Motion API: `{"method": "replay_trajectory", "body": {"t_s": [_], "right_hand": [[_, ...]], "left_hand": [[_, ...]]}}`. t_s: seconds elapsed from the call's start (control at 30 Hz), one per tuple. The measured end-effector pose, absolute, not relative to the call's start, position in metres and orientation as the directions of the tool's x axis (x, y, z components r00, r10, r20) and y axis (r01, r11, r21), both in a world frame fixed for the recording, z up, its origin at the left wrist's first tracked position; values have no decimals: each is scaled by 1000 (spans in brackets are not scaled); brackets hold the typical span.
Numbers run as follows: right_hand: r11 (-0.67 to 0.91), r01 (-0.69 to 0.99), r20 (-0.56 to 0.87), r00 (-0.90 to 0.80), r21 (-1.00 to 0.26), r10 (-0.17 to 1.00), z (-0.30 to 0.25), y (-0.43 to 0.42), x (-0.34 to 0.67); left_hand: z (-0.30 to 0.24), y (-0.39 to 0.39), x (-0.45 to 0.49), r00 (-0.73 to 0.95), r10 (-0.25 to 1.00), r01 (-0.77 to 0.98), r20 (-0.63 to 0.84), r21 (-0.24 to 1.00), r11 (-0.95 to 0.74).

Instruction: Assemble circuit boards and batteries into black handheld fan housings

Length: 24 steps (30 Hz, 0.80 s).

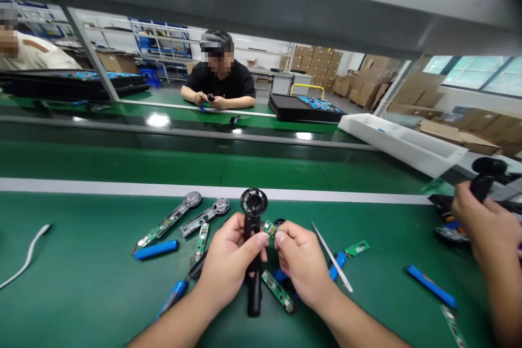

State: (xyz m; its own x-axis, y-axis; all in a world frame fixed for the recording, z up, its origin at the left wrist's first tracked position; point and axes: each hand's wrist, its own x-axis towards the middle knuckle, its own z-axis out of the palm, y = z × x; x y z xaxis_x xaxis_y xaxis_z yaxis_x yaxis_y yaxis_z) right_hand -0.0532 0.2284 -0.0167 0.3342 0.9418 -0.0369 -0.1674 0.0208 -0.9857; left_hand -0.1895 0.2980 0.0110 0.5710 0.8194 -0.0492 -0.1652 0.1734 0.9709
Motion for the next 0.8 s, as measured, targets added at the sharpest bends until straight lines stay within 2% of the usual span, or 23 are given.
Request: {"method": "replay_trajectory", "body": {"t_s": [0.13, 0.23, 0.8], "right_hand": [[55, -26, 42, 359, -998, 932, -19, 225, -54], [80, 21, 82, 355, -997, 931, -16, 223, -56], [196, 36, 196, 348, -980, 917, -8, 224, -62]], "left_hand": [[12, 298, -190, 578, 814, -185, -62, 961, 205], [12, 297, -188, 592, 803, -202, -67, 952, 228], [14, 297, -188, 623, 781, -242, -45, 938, 247]]}}
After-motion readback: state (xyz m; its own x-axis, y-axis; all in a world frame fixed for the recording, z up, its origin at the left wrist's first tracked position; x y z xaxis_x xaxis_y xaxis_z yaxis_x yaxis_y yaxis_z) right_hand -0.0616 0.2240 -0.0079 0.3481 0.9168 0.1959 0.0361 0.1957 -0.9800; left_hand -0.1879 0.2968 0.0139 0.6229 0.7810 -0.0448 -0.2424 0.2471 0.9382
